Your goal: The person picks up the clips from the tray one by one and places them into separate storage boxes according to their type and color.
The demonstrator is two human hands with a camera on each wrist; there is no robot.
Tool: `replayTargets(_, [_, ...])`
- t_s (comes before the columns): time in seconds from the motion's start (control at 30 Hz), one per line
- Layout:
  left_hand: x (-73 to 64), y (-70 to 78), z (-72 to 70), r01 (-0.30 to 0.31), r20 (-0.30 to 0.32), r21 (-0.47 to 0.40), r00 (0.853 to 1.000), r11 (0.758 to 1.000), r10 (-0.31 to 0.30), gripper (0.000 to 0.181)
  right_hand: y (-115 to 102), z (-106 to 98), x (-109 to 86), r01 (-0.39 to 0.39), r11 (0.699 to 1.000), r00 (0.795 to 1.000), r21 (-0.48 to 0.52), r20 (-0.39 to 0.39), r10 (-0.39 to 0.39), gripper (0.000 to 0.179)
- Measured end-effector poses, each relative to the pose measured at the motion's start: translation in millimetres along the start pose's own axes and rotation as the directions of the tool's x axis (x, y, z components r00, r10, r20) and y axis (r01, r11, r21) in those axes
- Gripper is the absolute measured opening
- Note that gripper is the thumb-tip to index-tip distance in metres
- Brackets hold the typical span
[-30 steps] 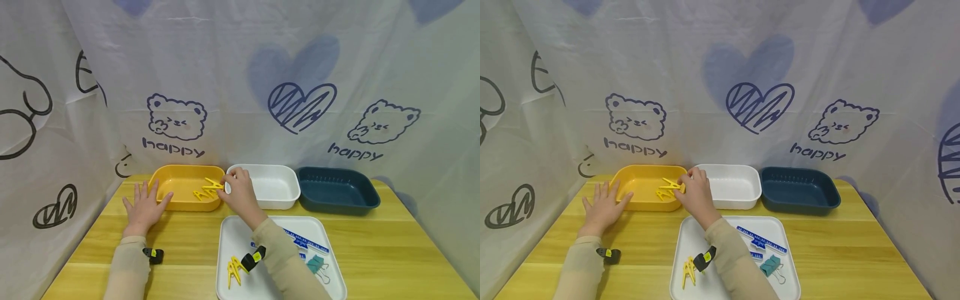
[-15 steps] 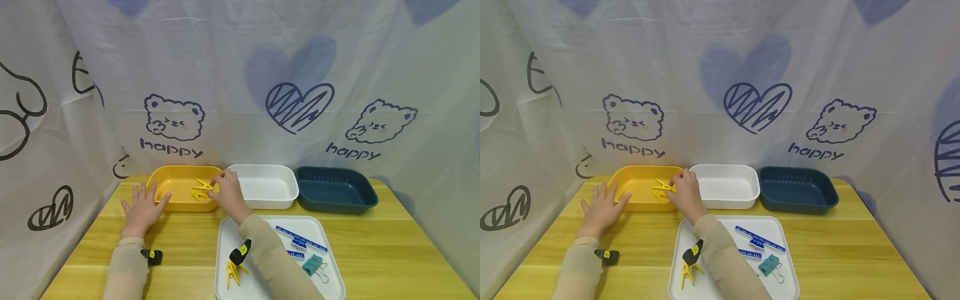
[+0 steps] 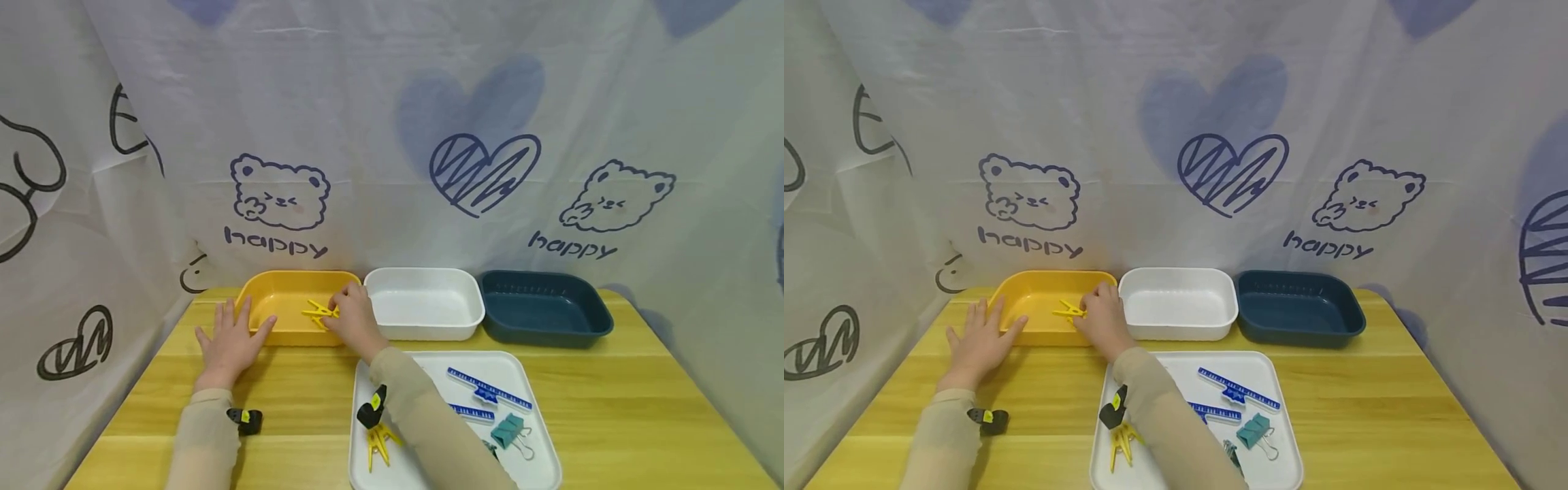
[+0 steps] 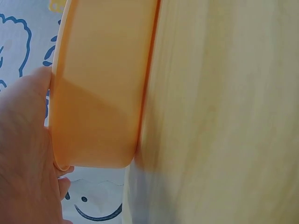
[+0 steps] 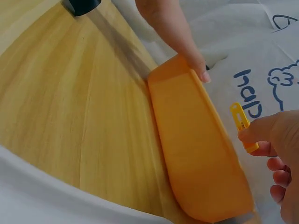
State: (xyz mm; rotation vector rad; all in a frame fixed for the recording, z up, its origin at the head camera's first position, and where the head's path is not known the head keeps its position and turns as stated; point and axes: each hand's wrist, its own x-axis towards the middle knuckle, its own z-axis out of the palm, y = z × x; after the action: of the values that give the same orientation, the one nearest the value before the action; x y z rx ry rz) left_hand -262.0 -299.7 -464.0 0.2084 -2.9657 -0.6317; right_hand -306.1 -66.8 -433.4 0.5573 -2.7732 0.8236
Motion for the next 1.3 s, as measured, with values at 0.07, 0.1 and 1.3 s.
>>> replayTargets(0.07, [-0.5, -0.7, -0.7, 0.000, 0.001, -0.004, 1.000, 1.000, 0.000, 0.094, -2, 4, 2.3, 0.008, 1.000, 1.000, -0.021, 0.007, -0.008, 0.019])
replayTargets(0.1, [-0.3, -1.0, -1.0, -0.001, 0.000, -0.004, 1.000, 1.000, 0.001, 0.094, -2, 7, 3.7, 0.012, 0.999, 1.000, -0.035, 0.010, -0.011, 0.019])
replayTargets(1.3, [-0.2, 1.9, -4.4, 0.029, 0.036, 0.017, 0.999, 0.999, -0.029, 0.096, -15, 41, 44.6, 0.057, 0.972, 0.972, -0.229, 0.236, -0.002, 0.028])
